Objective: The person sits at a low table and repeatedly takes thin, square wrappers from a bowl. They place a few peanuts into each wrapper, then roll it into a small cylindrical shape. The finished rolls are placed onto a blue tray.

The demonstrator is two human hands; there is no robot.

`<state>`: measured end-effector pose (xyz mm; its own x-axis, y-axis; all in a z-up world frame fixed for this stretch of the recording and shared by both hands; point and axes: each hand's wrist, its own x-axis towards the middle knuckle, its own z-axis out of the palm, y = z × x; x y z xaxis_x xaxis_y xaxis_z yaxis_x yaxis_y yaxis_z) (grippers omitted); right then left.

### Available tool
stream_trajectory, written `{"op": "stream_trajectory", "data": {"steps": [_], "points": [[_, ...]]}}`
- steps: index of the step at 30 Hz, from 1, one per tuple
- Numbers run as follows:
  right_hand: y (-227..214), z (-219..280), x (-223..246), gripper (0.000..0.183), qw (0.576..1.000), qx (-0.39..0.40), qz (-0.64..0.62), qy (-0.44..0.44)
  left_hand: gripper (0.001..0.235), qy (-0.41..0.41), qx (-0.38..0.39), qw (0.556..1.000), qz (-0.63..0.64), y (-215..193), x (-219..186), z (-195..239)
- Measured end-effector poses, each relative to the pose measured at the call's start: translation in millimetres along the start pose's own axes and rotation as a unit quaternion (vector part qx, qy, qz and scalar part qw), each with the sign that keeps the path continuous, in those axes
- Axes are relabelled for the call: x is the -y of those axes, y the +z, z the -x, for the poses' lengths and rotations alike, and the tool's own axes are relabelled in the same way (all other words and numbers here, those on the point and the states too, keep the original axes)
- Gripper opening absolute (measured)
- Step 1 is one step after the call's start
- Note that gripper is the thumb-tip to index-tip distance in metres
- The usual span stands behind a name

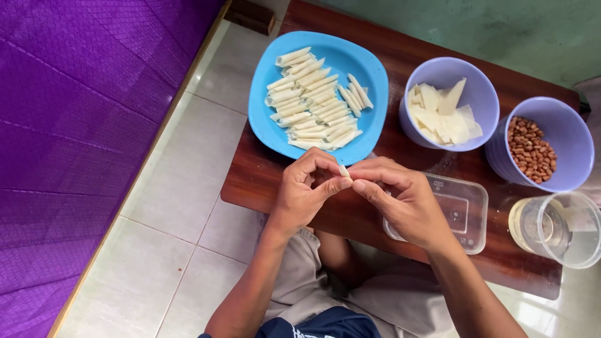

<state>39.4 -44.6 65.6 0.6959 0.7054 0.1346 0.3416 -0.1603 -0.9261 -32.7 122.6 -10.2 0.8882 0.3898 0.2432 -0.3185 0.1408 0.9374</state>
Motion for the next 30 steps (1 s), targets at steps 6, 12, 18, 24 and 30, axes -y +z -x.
{"op": "stream_trajectory", "data": {"steps": [6,12,18,24,30], "points": [[1.9,-22.6,2.6,0.013,0.989,0.046,-0.112,0.079,0.032,-0.047,0.069,0.992,0.098,-12.2,-7.5,-19.5],[3.2,-35.0,1.5,0.011,0.987,0.062,-0.111,0.095,0.012,-0.006,0.106,0.992,0.072,-24.3,-23.7,-32.7],[-9.0,-47.7,28.8,0.011,0.994,0.086,0.003,0.071,0.007,0.034,0.092,0.995,0.021,-37.6,-35.9,-49.8],[-39.5,-102.9,31.6,0.011,0.956,-0.020,0.291,-0.017,0.023,0.098,0.036,0.979,-0.173,-47.3,-52.9,-102.9],[-16.5,-183.1,-23.5,0.015,0.924,-0.056,0.370,0.078,0.013,0.151,-0.043,0.914,-0.374,-38.6,-14.8,-181.7]]}}
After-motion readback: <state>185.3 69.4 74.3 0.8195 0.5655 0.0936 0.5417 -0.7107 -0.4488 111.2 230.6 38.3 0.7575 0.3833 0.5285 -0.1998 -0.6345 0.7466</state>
